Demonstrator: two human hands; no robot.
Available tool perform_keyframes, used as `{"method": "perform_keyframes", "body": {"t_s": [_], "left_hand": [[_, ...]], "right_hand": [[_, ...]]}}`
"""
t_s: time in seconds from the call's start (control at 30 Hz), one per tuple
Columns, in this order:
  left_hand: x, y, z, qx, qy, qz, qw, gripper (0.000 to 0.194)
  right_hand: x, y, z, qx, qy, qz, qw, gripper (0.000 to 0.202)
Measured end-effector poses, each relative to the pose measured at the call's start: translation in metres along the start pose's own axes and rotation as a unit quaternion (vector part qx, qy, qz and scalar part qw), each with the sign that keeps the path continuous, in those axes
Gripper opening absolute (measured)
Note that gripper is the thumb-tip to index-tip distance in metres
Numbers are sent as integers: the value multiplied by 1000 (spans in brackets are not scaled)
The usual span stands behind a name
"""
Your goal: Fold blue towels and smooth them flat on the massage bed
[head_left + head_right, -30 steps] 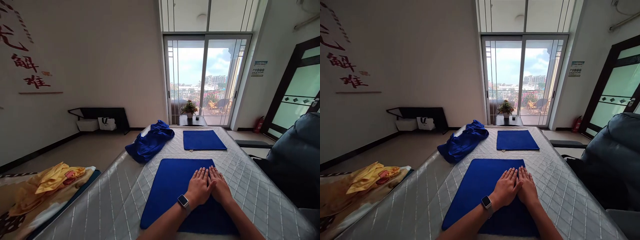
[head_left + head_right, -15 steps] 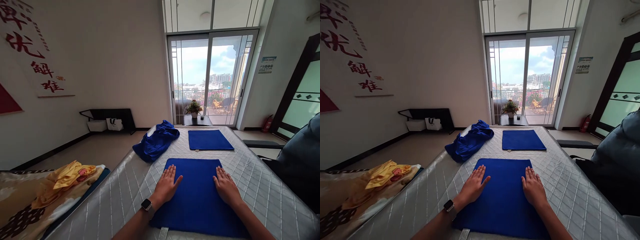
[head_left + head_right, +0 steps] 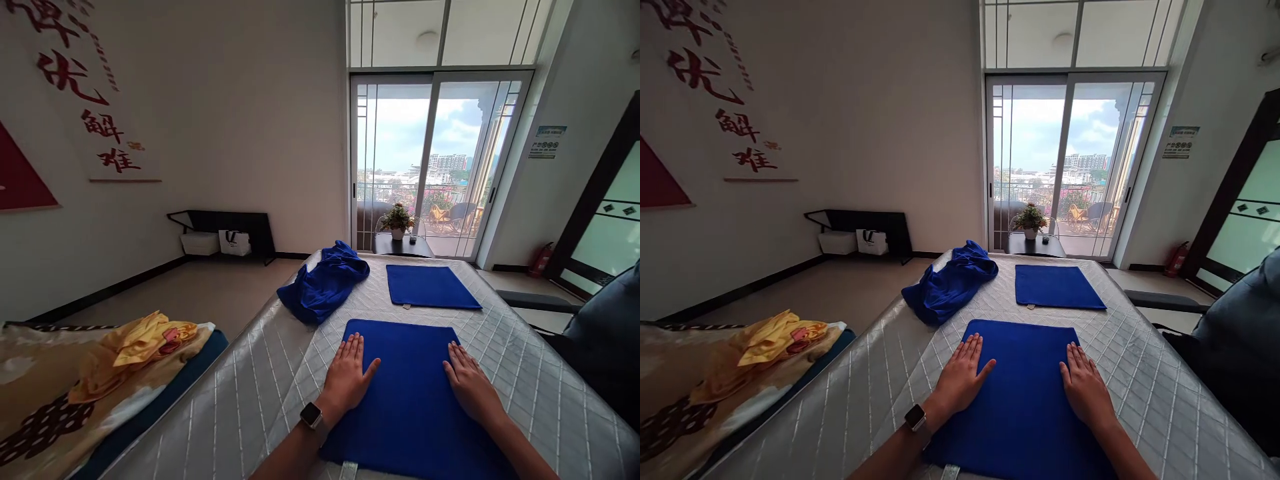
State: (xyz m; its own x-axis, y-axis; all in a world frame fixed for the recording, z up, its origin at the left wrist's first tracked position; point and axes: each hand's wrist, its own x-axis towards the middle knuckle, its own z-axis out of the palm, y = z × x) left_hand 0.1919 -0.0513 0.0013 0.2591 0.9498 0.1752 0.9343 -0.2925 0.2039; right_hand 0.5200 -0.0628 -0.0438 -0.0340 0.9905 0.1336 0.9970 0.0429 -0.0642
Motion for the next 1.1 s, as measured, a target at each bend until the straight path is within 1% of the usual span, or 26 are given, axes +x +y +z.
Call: {"method": "perform_keyframes", "body": {"t_s": [0.17, 0.37, 0.47, 0.57, 0.67, 0.73, 0.97, 1.1], "left_hand": [[-2, 4, -5, -11, 9, -1, 1000, 84], [-4, 8, -15, -11, -14, -11, 1000, 87], [-5, 9, -16, -11, -9, -10, 1000, 86], [-4, 8, -15, -10, -2, -5, 1000, 85], [-3, 7, -13, -5, 3, -1, 1000, 84], [-2, 6, -12, -1, 6, 0, 1000, 84], [-1, 5, -8, 16, 36, 1, 999, 80], [0, 5, -10, 33, 33, -13, 999, 82]], "right_hand": [[1, 2, 4, 9, 20, 3, 1000, 68], [-4, -1, -3, -17, 24, -8, 1000, 66], [-18, -4, -10, -23, 26, -7, 999, 65], [-39, -9, -15, 0, 17, -8, 1000, 65], [-58, -13, -16, 22, -2, 6, 1000, 67], [-65, -16, -16, 31, -11, 19, 999, 68], [-68, -20, -21, 31, -41, 22, 998, 68], [-68, -24, -30, 25, -40, 28, 998, 68]]}}
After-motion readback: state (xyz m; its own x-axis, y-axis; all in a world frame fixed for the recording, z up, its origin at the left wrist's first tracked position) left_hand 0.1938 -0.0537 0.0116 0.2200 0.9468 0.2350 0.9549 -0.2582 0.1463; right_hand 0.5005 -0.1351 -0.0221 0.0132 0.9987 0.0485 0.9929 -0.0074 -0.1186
